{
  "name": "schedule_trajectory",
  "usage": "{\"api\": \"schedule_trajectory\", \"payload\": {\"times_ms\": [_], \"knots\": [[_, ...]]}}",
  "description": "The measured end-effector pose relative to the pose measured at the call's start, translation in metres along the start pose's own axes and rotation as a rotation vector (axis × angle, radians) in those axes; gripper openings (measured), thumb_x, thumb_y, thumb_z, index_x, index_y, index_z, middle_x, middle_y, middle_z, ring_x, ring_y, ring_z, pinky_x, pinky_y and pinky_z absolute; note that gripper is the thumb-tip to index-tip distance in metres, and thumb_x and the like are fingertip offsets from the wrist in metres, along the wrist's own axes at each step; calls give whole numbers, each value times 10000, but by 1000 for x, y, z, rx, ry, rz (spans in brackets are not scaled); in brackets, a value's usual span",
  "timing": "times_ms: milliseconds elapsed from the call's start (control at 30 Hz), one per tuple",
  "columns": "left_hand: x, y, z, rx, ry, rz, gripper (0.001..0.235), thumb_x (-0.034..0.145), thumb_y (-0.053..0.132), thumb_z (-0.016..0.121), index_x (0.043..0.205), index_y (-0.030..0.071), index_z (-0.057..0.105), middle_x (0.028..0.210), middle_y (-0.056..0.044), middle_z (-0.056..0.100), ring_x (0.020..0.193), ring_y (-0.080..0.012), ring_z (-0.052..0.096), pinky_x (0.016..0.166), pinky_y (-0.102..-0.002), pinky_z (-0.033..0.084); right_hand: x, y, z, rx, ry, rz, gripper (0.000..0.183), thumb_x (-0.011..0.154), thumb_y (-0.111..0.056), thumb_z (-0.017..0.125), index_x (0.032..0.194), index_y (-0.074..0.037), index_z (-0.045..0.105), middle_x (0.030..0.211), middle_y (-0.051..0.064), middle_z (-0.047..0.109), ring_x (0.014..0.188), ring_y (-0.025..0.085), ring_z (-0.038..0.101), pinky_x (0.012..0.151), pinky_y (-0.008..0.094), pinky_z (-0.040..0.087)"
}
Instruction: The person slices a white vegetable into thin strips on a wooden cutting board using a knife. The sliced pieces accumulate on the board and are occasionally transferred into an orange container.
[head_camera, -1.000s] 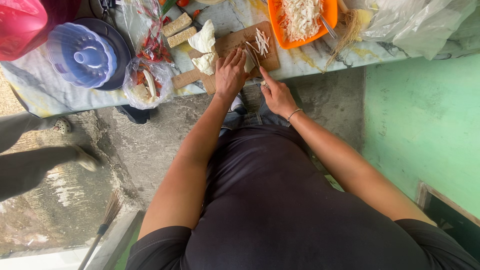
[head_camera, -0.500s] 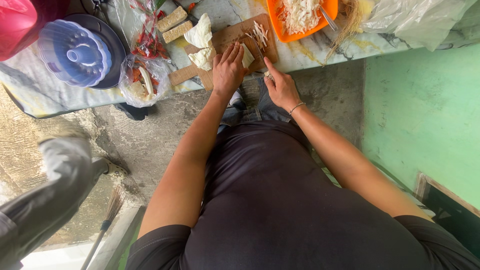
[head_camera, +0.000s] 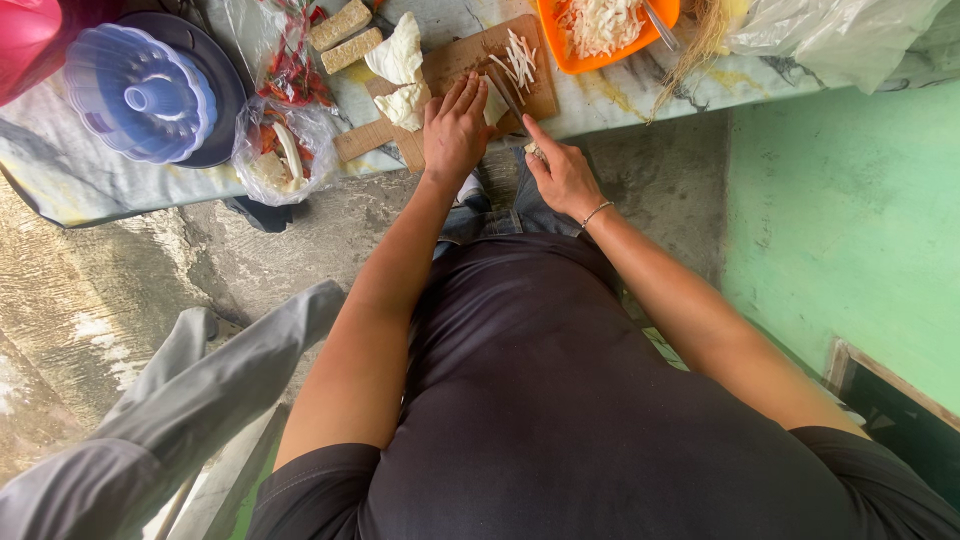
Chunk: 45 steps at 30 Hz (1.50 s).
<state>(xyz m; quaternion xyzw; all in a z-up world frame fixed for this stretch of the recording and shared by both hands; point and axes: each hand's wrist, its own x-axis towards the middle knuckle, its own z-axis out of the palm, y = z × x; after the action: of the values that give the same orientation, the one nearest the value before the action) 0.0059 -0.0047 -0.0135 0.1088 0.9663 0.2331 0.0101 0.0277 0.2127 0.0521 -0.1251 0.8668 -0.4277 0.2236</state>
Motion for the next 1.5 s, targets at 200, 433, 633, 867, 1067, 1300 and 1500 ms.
{"api": "schedule_trajectory", "payload": {"times_ms": [200,433,633,867,1067,1300,1500], "knots": [[1,0,-2,-25,-4,-1,790,713,245,917,1408,41,603,1492,-103,582,1392,-231,519,1047,-433,425,0,-4,-2,-16,-29,7,579,1040,-152,588,1589,-119,406,930,226,731,832,388,735,773,474,569],[1,0,0,-12,-24,-9,798,701,227,914,1409,40,598,1492,-107,577,1395,-237,515,1044,-434,421,2,0,7,-161,6,-62,611,1030,-147,608,1598,-117,384,946,258,715,803,445,705,721,510,564],[2,-3,9,-35,-46,-35,784,704,240,918,1401,51,613,1502,-104,564,1401,-231,508,1066,-444,407,15,7,16,-182,-7,-34,627,1037,-137,596,1611,-126,344,863,248,699,751,430,702,705,513,567],[-1,-6,14,-46,-16,-45,744,739,235,919,1395,54,619,1503,-98,570,1404,-222,514,1069,-429,410,35,10,24,-161,44,-111,650,1026,-112,604,1620,-140,340,900,241,716,796,448,700,739,540,557],[-5,-6,14,-56,16,-62,735,745,217,915,1404,73,623,1499,-67,581,1393,-209,523,1061,-417,414,30,6,22,-131,-10,-39,637,1039,-124,587,1621,-130,328,858,246,698,764,436,700,731,530,562],[-4,-6,16,-53,44,-41,764,729,223,908,1413,55,612,1490,-77,580,1379,-206,532,1047,-423,415,-4,16,13,-169,-9,-43,628,1030,-139,607,1606,-136,357,928,268,719,830,468,696,743,533,554],[-2,-7,16,-35,35,-39,717,710,210,891,1362,52,637,1469,-96,593,1371,-220,538,1036,-447,410,-14,21,4,-30,-10,-60,630,1015,-148,591,1603,-131,367,975,244,733,840,423,727,776,482,570]]}}
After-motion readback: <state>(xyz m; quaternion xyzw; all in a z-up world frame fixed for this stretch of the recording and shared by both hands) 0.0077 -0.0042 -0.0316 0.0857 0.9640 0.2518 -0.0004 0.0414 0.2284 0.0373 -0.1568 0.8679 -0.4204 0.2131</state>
